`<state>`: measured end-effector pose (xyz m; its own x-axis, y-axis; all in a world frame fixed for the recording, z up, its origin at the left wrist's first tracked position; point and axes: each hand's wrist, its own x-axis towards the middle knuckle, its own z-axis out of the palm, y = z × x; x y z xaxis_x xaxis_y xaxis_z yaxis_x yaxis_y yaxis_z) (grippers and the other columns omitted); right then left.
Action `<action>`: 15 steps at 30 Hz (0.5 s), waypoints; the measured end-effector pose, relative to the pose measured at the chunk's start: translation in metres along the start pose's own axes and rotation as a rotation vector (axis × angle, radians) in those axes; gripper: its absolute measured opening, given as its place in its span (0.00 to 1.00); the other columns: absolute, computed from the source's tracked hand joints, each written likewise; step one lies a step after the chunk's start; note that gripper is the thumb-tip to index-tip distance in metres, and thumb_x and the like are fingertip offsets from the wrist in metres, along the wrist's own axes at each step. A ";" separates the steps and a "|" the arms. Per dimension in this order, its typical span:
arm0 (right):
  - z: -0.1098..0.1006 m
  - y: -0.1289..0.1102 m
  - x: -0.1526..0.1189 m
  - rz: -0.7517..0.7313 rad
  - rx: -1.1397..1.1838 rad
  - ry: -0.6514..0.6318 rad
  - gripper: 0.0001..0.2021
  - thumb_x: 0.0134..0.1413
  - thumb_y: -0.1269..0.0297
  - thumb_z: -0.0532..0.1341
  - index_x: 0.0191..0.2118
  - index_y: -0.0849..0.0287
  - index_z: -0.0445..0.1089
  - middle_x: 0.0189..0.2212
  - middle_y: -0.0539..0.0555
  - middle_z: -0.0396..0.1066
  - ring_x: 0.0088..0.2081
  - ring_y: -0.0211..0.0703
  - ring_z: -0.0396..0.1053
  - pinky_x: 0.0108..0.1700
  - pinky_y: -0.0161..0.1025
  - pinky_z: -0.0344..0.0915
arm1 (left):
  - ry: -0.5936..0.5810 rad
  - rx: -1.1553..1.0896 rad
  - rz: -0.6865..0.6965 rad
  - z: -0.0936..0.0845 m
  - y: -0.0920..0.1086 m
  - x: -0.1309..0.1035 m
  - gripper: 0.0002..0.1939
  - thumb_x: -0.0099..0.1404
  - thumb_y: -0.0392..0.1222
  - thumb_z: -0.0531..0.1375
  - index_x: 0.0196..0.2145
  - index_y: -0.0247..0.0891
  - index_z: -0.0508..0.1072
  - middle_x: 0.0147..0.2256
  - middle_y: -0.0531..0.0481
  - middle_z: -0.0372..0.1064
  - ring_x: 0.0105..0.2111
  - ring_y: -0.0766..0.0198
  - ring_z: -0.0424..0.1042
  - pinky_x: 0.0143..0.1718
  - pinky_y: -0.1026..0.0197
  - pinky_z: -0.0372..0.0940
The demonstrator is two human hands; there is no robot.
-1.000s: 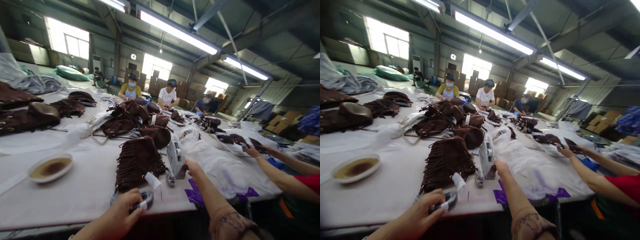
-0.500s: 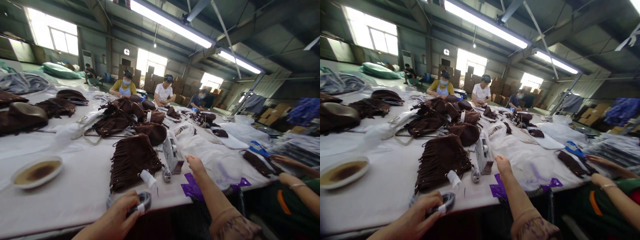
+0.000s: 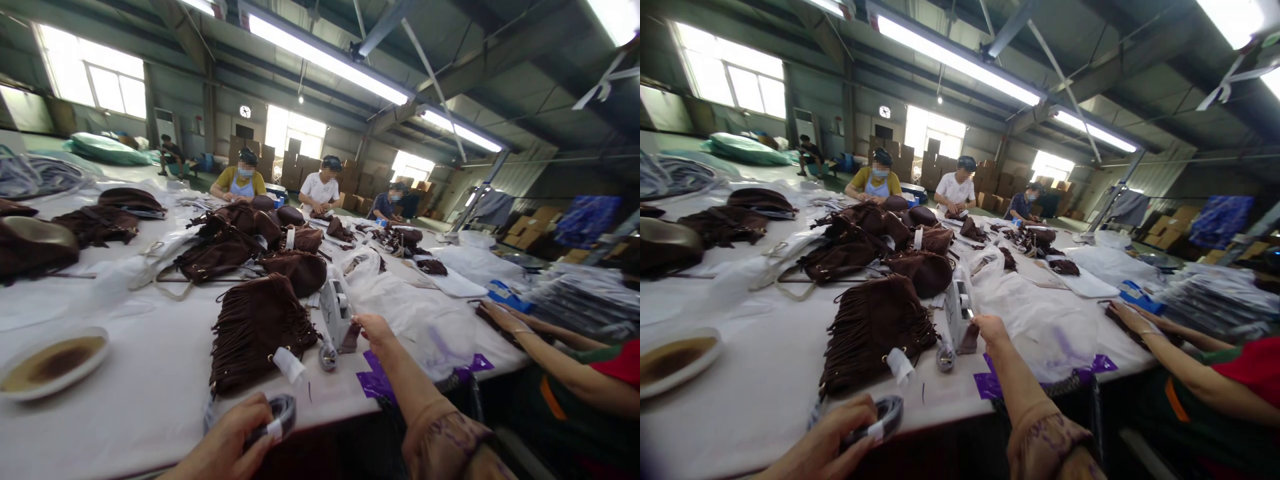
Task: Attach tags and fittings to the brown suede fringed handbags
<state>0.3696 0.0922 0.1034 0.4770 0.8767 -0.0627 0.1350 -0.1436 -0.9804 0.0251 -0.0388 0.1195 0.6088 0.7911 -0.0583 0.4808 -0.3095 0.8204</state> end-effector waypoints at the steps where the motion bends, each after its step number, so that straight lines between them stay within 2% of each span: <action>1: -0.002 0.000 -0.003 -0.006 0.018 0.004 0.13 0.30 0.57 0.66 0.23 0.62 0.74 0.26 0.54 0.74 0.33 0.46 0.69 0.32 0.37 0.60 | 0.001 -0.005 0.002 0.001 -0.001 0.000 0.18 0.72 0.52 0.50 0.36 0.39 0.72 0.40 0.47 0.70 0.41 0.59 0.68 0.46 0.61 0.62; 4: -0.010 0.006 -0.020 -0.024 0.067 0.034 0.15 0.32 0.54 0.67 0.27 0.62 0.74 0.30 0.54 0.75 0.36 0.45 0.70 0.32 0.36 0.62 | -0.010 -0.015 0.010 0.002 -0.002 0.002 0.18 0.72 0.53 0.50 0.36 0.39 0.72 0.40 0.47 0.70 0.40 0.59 0.68 0.45 0.61 0.62; 10: -0.013 0.030 -0.053 0.100 0.115 0.002 0.20 0.33 0.48 0.66 0.30 0.59 0.68 0.22 0.49 0.68 0.20 0.36 0.61 0.19 0.31 0.51 | -0.030 -0.008 0.009 0.002 0.000 0.006 0.18 0.72 0.53 0.49 0.36 0.39 0.72 0.39 0.47 0.70 0.39 0.59 0.68 0.45 0.61 0.62; 15: -0.002 0.040 -0.047 0.125 0.065 -0.034 0.15 0.37 0.52 0.62 0.26 0.58 0.64 0.21 0.49 0.67 0.19 0.34 0.59 0.19 0.31 0.51 | 0.007 -0.027 0.023 0.007 -0.004 0.008 0.20 0.70 0.57 0.51 0.36 0.41 0.74 0.38 0.47 0.71 0.39 0.58 0.69 0.44 0.61 0.65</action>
<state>0.3541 0.0444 0.0672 0.4564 0.8691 -0.1907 0.0196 -0.2241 -0.9744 0.0328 -0.0352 0.1118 0.6148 0.7879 -0.0351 0.4495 -0.3134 0.8365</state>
